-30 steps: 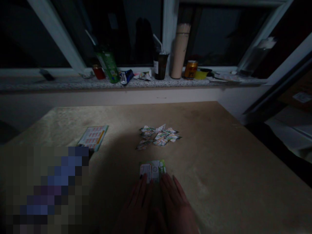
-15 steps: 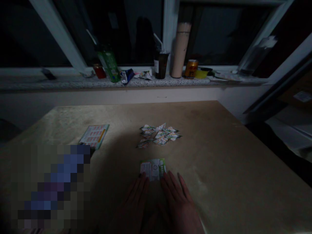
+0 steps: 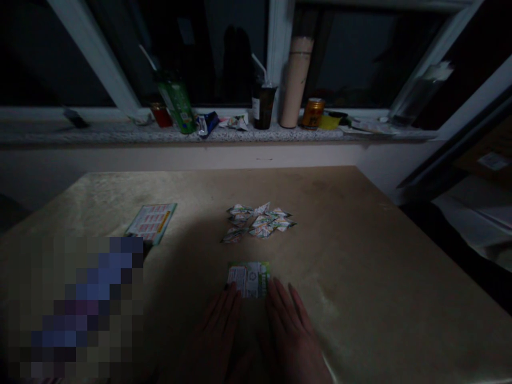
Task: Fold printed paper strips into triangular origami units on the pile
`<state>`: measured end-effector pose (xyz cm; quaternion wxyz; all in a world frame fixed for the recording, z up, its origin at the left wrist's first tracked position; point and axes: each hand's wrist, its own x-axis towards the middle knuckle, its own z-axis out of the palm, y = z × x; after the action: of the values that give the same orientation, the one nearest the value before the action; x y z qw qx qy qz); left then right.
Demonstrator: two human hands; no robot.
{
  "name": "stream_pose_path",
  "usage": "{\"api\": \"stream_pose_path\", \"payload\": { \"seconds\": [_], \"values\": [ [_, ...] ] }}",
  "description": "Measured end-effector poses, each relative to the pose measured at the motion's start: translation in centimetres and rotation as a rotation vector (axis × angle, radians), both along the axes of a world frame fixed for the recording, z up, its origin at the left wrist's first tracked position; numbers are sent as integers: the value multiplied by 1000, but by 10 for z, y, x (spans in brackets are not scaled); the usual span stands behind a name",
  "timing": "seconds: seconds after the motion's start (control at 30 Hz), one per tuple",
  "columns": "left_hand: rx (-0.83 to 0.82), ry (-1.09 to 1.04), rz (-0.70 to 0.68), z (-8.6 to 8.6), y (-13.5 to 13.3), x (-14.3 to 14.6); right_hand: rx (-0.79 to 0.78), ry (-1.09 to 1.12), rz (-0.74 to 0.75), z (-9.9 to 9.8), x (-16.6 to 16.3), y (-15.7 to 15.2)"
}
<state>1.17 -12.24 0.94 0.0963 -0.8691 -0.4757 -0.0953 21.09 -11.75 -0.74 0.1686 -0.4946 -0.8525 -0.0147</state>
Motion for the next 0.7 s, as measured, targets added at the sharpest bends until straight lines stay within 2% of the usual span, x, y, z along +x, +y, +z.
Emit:
{"api": "stream_pose_path", "payload": {
  "seconds": [0.17,0.4,0.57,0.7],
  "values": [
    [-36,-39,31,3,3,0,-3,-8,96,7,-2,-1],
    [-61,-39,108,-1,12,0,162,118,240,12,-12,-3],
    [-47,-11,97,-2,19,-5,83,114,409,8,-9,-3],
    [-88,7,23,-1,24,-12,-49,87,438,24,1,12]
  ]
}}
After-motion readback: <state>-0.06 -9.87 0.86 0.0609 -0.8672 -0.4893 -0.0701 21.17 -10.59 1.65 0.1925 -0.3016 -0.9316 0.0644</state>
